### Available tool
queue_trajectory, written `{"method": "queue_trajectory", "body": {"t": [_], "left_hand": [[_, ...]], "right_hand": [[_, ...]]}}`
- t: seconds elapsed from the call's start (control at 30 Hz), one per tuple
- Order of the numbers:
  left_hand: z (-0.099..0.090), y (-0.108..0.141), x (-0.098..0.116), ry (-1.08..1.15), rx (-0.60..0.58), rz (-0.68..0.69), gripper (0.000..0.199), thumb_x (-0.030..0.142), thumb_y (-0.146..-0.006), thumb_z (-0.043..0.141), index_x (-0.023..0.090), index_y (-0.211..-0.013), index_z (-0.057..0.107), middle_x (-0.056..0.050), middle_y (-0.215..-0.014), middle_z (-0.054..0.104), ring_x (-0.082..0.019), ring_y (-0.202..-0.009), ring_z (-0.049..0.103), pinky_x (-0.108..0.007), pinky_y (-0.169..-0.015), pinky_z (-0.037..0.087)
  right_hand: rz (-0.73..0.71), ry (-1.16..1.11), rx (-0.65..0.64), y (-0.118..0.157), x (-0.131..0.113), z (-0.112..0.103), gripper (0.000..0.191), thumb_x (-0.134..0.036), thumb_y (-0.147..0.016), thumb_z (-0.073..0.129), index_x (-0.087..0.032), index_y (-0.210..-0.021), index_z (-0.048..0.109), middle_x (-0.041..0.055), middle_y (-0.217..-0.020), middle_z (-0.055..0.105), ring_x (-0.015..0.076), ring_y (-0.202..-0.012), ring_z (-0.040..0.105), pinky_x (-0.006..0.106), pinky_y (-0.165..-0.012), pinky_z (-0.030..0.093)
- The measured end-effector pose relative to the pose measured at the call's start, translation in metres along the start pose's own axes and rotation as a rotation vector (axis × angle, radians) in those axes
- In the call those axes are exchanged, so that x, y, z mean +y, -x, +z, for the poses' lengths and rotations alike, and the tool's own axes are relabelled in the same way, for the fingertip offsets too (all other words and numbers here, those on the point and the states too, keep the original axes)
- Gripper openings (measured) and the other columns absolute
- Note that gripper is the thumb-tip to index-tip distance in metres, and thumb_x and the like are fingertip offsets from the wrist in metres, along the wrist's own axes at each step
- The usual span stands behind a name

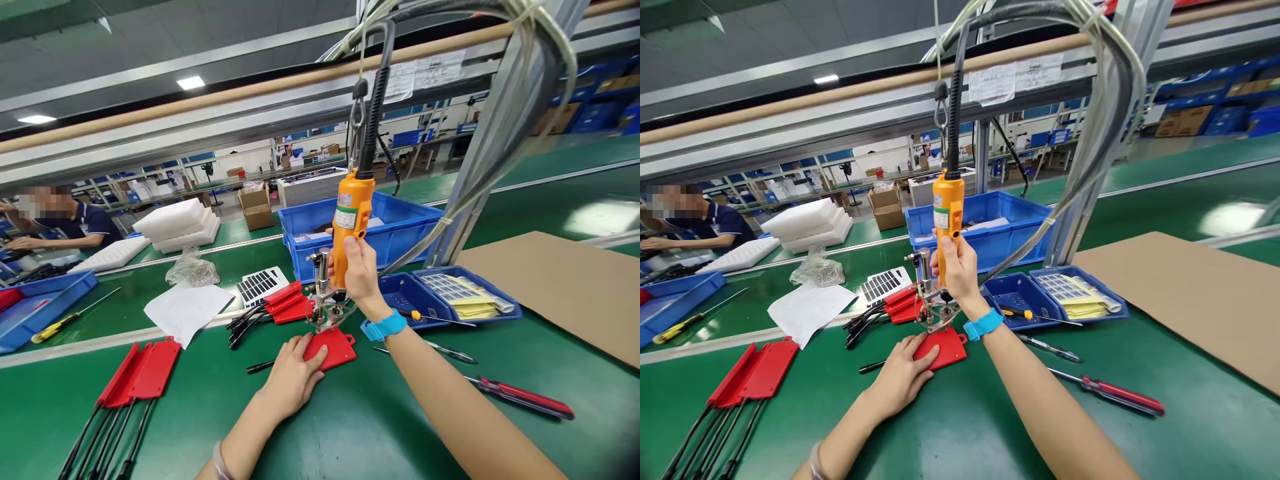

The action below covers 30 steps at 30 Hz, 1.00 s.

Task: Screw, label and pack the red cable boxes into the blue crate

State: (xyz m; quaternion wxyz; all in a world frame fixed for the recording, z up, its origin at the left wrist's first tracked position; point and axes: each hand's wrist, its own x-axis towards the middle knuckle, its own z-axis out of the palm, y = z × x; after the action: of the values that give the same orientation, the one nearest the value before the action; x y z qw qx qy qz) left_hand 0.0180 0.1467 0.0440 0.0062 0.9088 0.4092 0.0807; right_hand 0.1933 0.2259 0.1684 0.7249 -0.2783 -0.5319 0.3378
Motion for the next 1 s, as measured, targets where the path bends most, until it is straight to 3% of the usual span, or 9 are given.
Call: {"method": "queue_trajectory", "body": {"t": [0.63,0.73,0.83,0.93,1.0], "left_hand": [[0.000,-0.003,-0.001,0.063,-0.022,-0.026,0.047,0.030,-0.092,0.049,0.027,-0.138,0.044,-0.017,-0.139,0.043,-0.032,-0.119,0.045,-0.047,-0.094,0.044],[0.001,-0.003,-0.001,0.027,0.002,-0.015,0.047,0.032,-0.091,0.051,0.026,-0.138,0.045,-0.017,-0.140,0.043,-0.032,-0.120,0.047,-0.048,-0.095,0.045],[0.007,-0.007,0.003,0.005,0.046,-0.027,0.051,0.035,-0.089,0.056,0.021,-0.137,0.046,-0.019,-0.140,0.045,-0.033,-0.124,0.047,-0.048,-0.099,0.045],[0.013,-0.012,0.010,0.035,0.066,-0.024,0.056,0.040,-0.088,0.058,0.011,-0.134,0.047,-0.019,-0.138,0.049,-0.030,-0.127,0.047,-0.043,-0.105,0.043],[0.014,-0.013,0.017,0.044,0.067,-0.033,0.052,0.039,-0.090,0.055,0.010,-0.133,0.050,-0.020,-0.139,0.047,-0.030,-0.130,0.044,-0.039,-0.107,0.041]], "right_hand": [[-0.014,0.030,-0.036,0.016,0.024,0.003,0.044,-0.063,-0.087,0.052,-0.020,-0.093,0.059,-0.0016,-0.056,0.052,0.0139,-0.044,0.049,0.026,-0.040,0.042],[-0.036,0.023,-0.030,0.018,0.009,0.004,0.044,-0.062,-0.086,0.054,-0.019,-0.094,0.061,-0.0012,-0.056,0.053,0.0144,-0.044,0.050,0.027,-0.040,0.042],[-0.078,0.011,0.016,0.010,-0.023,0.009,0.046,-0.063,-0.086,0.053,-0.020,-0.100,0.062,-0.0003,-0.057,0.054,0.0146,-0.043,0.050,0.028,-0.039,0.041],[-0.152,-0.007,0.066,-0.003,-0.053,0.020,0.046,-0.063,-0.087,0.052,-0.021,-0.100,0.062,0.0000,-0.056,0.054,0.0148,-0.042,0.048,0.028,-0.038,0.041],[-0.182,-0.025,0.065,-0.009,-0.060,0.028,0.044,-0.062,-0.087,0.051,-0.021,-0.099,0.062,-0.0011,-0.055,0.053,0.0142,-0.042,0.048,0.027,-0.038,0.041]]}}
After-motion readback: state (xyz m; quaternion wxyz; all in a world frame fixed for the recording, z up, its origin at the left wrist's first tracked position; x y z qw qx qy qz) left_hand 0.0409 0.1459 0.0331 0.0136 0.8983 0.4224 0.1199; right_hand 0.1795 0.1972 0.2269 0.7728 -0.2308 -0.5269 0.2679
